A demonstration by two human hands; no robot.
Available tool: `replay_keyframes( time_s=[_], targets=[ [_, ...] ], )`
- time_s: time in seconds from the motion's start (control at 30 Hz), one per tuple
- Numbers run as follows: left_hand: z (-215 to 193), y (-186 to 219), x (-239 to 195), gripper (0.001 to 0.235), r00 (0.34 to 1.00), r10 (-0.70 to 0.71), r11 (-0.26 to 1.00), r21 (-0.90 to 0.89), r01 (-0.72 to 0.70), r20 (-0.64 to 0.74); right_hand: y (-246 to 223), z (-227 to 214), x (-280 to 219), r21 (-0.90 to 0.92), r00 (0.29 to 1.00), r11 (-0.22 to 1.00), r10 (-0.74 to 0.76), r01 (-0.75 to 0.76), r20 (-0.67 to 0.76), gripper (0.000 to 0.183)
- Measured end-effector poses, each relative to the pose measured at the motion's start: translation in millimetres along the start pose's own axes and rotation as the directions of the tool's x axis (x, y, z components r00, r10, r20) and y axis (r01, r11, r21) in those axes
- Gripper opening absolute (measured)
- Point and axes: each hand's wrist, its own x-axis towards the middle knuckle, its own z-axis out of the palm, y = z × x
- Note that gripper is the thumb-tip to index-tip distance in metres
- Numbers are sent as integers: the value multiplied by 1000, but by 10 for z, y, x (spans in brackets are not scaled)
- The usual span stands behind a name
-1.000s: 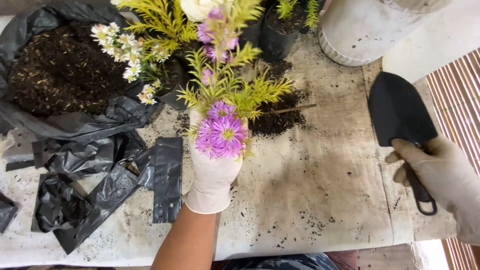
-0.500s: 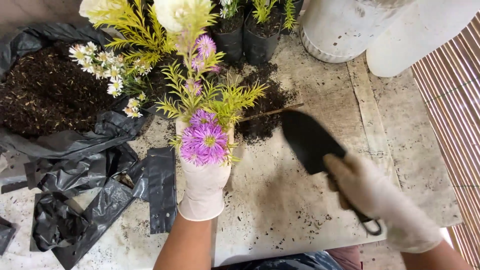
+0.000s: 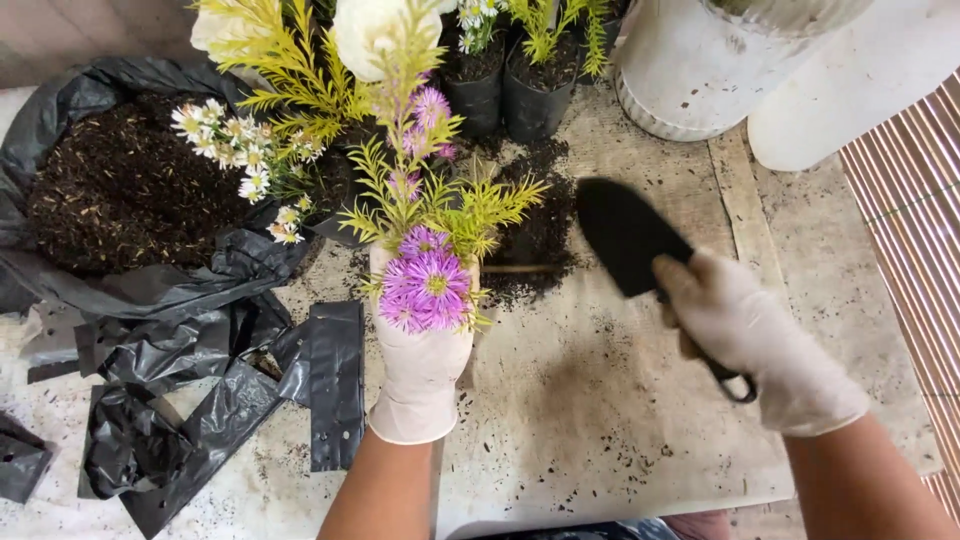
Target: The person fills a small black plastic pot with soil using a hand trowel. They then insert a purple flower into the soil and pack the soil around the stem. Finally, they arrange the newly potted flower with other potted plants on the table.
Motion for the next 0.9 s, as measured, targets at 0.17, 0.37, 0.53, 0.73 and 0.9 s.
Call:
replay_keyframes(
  time_s=[0.17,0.37,0.53,0.73,0.9],
  targets=[
    [-76,-35,-45,57,994,46,999,-13,-47,-102,348,-175,826,66,996,997,-25,31,-90,45],
    [-25,-31,53,54,984,75,997,9,-75,-162,-224,210,243,196,996,980,-44,28,80,38],
    [-71,-57,-9,53,989,109,994,25,-107,-98,-241,113,857,184,993,975,-121,121,-15,41],
    [-21,-64,-23,54,994,73,997,11,-72,-80,-635,236,-13,-16,983,983,-184,184,15,44],
    [358,-310,-74,42,898,350,715,543,-440,266,-726,-22,-546,-278,996,956,-94,90,-1,46]
  ],
)
